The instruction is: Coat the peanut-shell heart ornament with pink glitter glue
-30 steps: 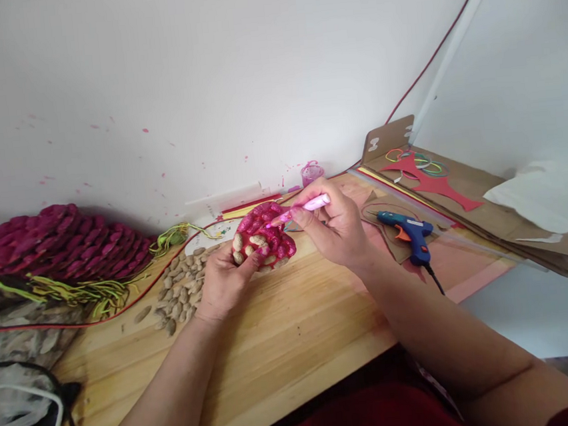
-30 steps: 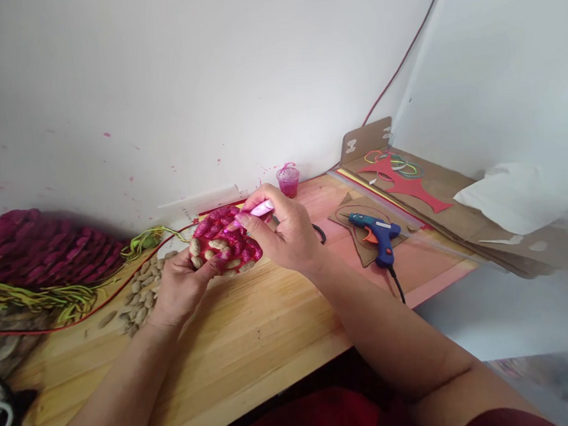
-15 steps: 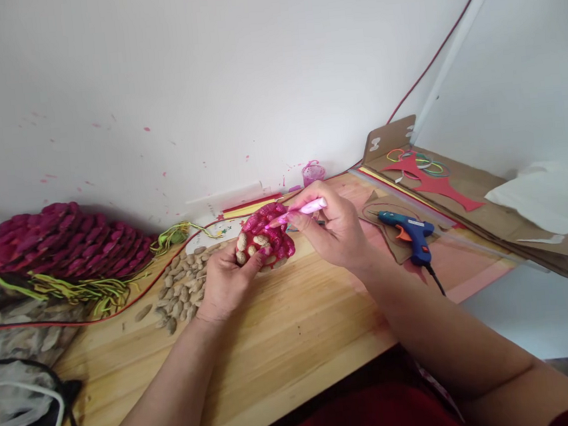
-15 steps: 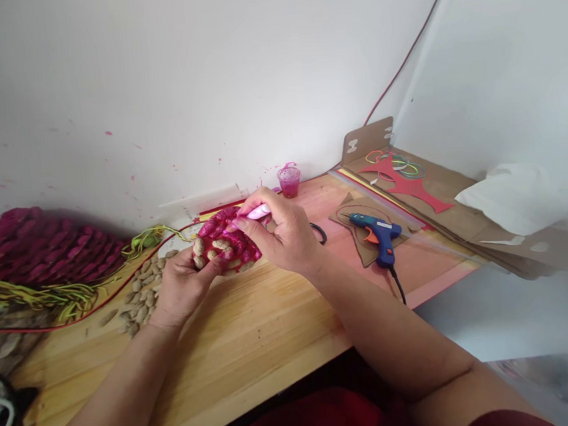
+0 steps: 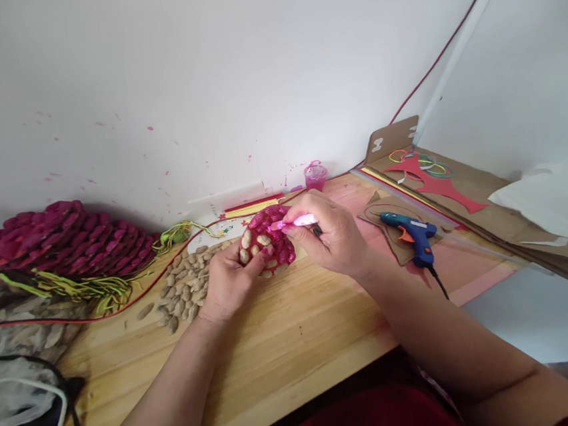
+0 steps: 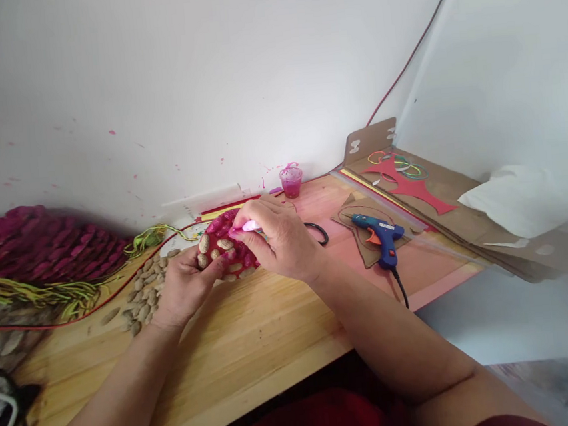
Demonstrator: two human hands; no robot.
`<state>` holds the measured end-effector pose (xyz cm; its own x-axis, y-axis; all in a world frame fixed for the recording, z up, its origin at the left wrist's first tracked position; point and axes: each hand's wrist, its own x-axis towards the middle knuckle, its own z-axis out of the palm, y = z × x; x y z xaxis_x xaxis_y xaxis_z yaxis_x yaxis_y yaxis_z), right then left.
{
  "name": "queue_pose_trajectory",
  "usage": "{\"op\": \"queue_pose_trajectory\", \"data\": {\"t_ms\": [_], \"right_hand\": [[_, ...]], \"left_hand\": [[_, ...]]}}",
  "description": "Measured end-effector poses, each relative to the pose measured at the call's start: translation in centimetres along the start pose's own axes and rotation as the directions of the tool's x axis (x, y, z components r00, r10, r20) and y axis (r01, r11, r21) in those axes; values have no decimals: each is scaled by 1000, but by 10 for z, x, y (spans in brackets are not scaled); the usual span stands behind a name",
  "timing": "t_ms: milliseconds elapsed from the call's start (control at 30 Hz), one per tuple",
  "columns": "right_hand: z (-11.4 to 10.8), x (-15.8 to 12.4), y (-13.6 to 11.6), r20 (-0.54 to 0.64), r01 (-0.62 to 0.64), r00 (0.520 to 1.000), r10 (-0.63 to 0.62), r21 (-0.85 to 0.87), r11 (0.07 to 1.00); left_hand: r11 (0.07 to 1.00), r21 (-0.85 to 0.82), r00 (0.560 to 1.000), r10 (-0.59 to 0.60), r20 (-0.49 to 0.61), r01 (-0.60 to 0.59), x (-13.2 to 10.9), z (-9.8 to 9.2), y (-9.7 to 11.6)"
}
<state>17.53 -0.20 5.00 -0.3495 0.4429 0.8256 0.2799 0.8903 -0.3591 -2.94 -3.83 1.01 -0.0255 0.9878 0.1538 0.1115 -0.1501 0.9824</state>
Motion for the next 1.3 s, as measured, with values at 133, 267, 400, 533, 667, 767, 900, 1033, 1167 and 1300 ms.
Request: {"op": "queue_pose_trajectory", "data": {"t_ms": [133, 267, 400, 533, 667, 767, 900, 1033, 1167, 1300], "right_hand": [[-3, 0, 1, -71, -96, 992, 100, 57, 994], [-2, 1, 1, -76, -89, 992, 98, 115, 989], [0, 2, 0, -34, -44, 998, 47, 76, 996], [-1, 1, 1, 32, 21, 999, -22, 7, 1000], [-2, 1, 0, 98, 31, 995, -27, -40, 999], [-2, 0, 0, 114, 29, 993, -23, -48, 998], [-3, -1, 1, 109, -14, 994, 20, -55, 998], [-6, 0, 2, 89, -9, 996, 13, -48, 999], [-6, 0, 2, 83, -20, 996, 23, -33, 999], [-2, -1, 1, 95, -2, 995, 6, -36, 999]], "left_hand": [[1000, 5, 1000, 31, 3, -31, 2, -3, -3], [1000, 15, 999, 24, 21, -24, 2, -4, -5], [999, 20, 1000, 29, 9, -29, 1, -3, -2], [998, 48, 999, 43, -3, -42, 1, -2, 0], [999, 43, 1000, 6, -18, -5, 2, -3, -2], [1000, 2, 999, -31, -33, 31, 3, -3, -2], [1000, 7, 999, -5, -44, 5, 4, -3, 0], [1000, 0, 999, -23, -37, 23, 4, -3, 1], [1000, -17, 999, -19, -34, 18, 5, -4, 0], [1000, -4, 999, -5, -40, 5, 6, -6, -5]]}}
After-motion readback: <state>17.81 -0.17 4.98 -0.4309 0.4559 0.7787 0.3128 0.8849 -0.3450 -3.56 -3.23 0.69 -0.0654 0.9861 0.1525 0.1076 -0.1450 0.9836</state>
